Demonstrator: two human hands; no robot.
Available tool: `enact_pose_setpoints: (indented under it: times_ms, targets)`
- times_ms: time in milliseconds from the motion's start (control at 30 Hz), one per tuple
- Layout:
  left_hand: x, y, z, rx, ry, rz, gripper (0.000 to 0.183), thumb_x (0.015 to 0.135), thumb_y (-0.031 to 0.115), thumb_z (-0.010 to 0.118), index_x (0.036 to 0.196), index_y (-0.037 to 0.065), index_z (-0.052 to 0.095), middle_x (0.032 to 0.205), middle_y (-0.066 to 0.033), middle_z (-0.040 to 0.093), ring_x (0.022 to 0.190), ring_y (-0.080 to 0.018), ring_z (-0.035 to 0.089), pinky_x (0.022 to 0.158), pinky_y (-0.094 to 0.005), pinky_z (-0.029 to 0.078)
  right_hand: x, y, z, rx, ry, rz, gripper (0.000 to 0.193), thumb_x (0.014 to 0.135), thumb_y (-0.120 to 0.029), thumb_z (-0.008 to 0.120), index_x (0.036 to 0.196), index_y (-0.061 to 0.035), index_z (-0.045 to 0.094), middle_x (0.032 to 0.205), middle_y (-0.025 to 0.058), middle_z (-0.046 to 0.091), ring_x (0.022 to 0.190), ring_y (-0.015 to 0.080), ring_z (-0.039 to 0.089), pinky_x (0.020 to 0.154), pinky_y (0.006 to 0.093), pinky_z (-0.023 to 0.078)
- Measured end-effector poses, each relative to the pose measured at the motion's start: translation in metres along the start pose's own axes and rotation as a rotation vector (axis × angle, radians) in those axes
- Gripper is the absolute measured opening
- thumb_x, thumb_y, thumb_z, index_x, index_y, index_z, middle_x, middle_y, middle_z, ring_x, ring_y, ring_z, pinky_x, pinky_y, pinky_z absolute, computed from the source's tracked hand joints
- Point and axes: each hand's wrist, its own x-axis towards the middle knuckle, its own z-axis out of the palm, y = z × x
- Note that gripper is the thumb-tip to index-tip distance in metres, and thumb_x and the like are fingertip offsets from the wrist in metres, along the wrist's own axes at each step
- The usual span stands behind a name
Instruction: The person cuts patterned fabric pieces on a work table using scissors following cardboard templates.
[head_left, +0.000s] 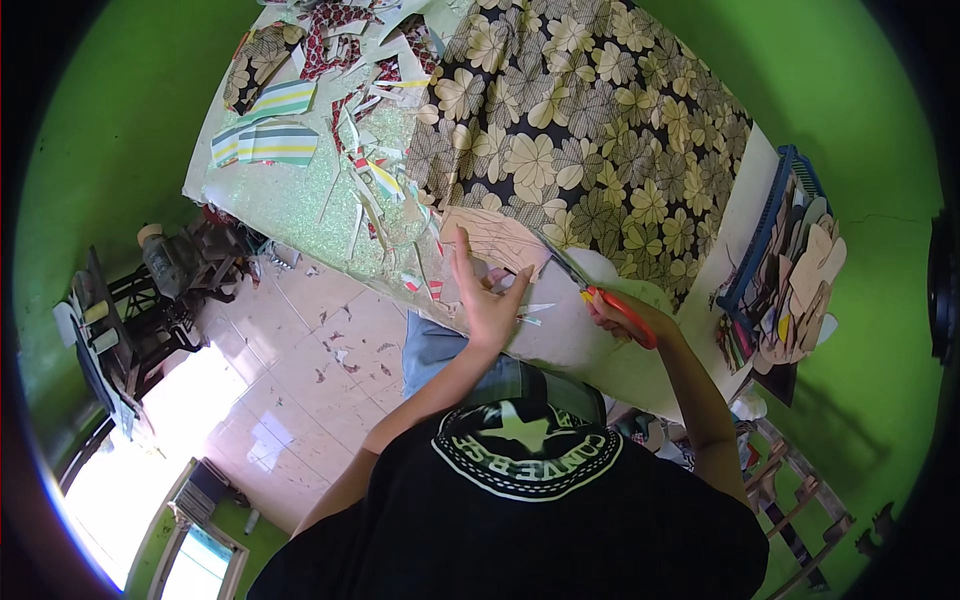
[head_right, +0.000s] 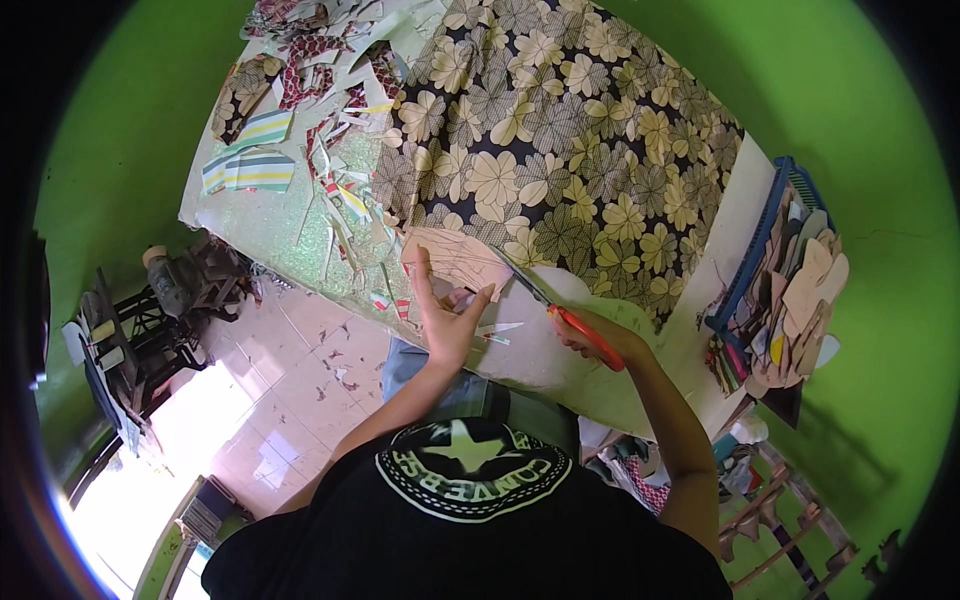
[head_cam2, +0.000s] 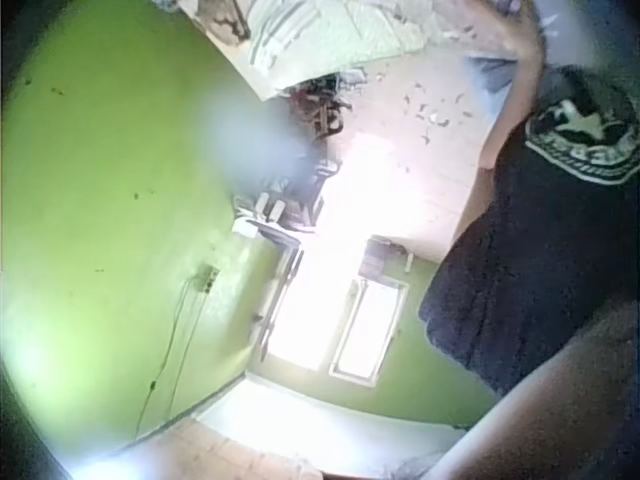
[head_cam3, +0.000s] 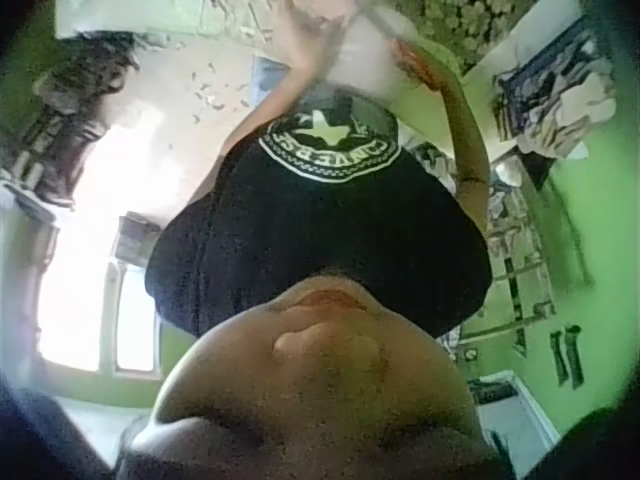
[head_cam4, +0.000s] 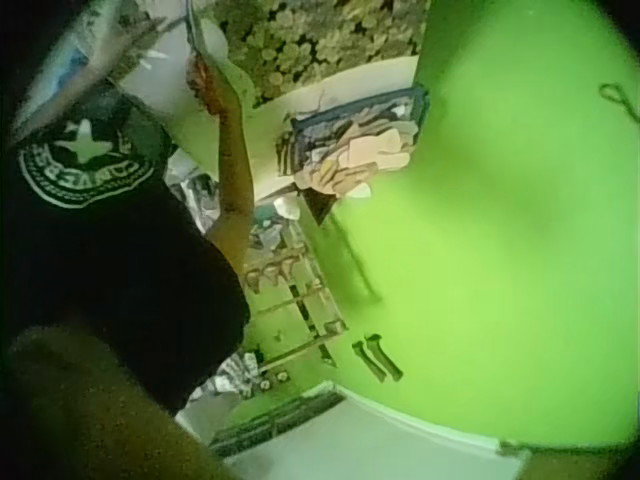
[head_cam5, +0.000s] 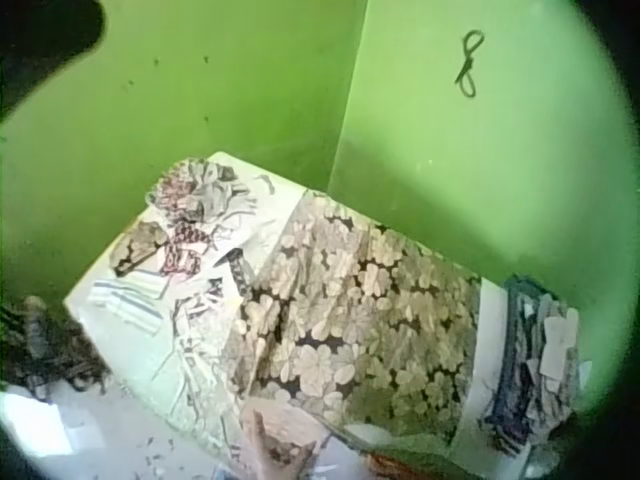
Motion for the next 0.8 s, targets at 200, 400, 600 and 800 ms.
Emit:
enact_pose_setpoints:
  times_ms: [200, 400, 600, 800]
  targets:
    - [0.0, -0.002, -0.001, -0.006, 0.012, 0.006, 0.093, 0.061, -0.003, 0.07, 0.134, 0.009, 0.014, 0.127, -0.0134, 0.022, 0.097, -0.0157, 0.043, 0.068, -0.0233, 0.046, -0.003, -0.007, 0.006, -0.048, 0.029, -0.022, 0.038, 0.085, -0.047, 0.04, 0.099, -0.0118, 0.042, 0.065, -0.0061, 0.036, 0.052, 0.0033, 0.031, 0.043, 0.0166, 0.027]
    - [0.001, -0.003, -0.001, -0.015, 0.01, 0.025, 0.093, 0.061, -0.003, 0.07, 0.134, 0.008, 0.014, 0.127, -0.0129, 0.022, 0.097, -0.0156, 0.043, 0.068, -0.0229, 0.046, 0.0, 0.002, 0.0, -0.131, 0.023, -0.013, 0.039, 0.086, -0.044, 0.036, 0.104, -0.0109, 0.044, 0.065, -0.0038, 0.039, 0.048, 0.005, 0.035, 0.042, 0.0187, 0.033]
    - [0.0, -0.001, -0.001, -0.046, 0.004, 0.004, 0.093, 0.061, -0.004, 0.069, 0.134, 0.008, 0.014, 0.127, -0.0129, 0.022, 0.094, -0.0149, 0.044, 0.067, -0.0226, 0.046, -0.002, 0.002, 0.001, -0.142, 0.051, -0.035, 0.036, 0.086, -0.044, 0.037, 0.088, -0.009, 0.045, 0.064, -0.0021, 0.042, 0.043, 0.0056, 0.037, 0.037, 0.0191, 0.034]
    - [0.0, -0.002, -0.002, -0.074, 0.001, 0.002, 0.093, 0.061, -0.005, 0.069, 0.134, 0.008, 0.014, 0.125, -0.0126, 0.023, 0.093, -0.0148, 0.044, 0.067, -0.0224, 0.046, -0.005, -0.004, 0.004, -0.181, 0.086, -0.051, 0.041, 0.085, -0.046, 0.037, 0.078, -0.0063, 0.046, 0.061, -0.0011, 0.043, 0.04, 0.0067, 0.04, 0.035, 0.0198, 0.036]
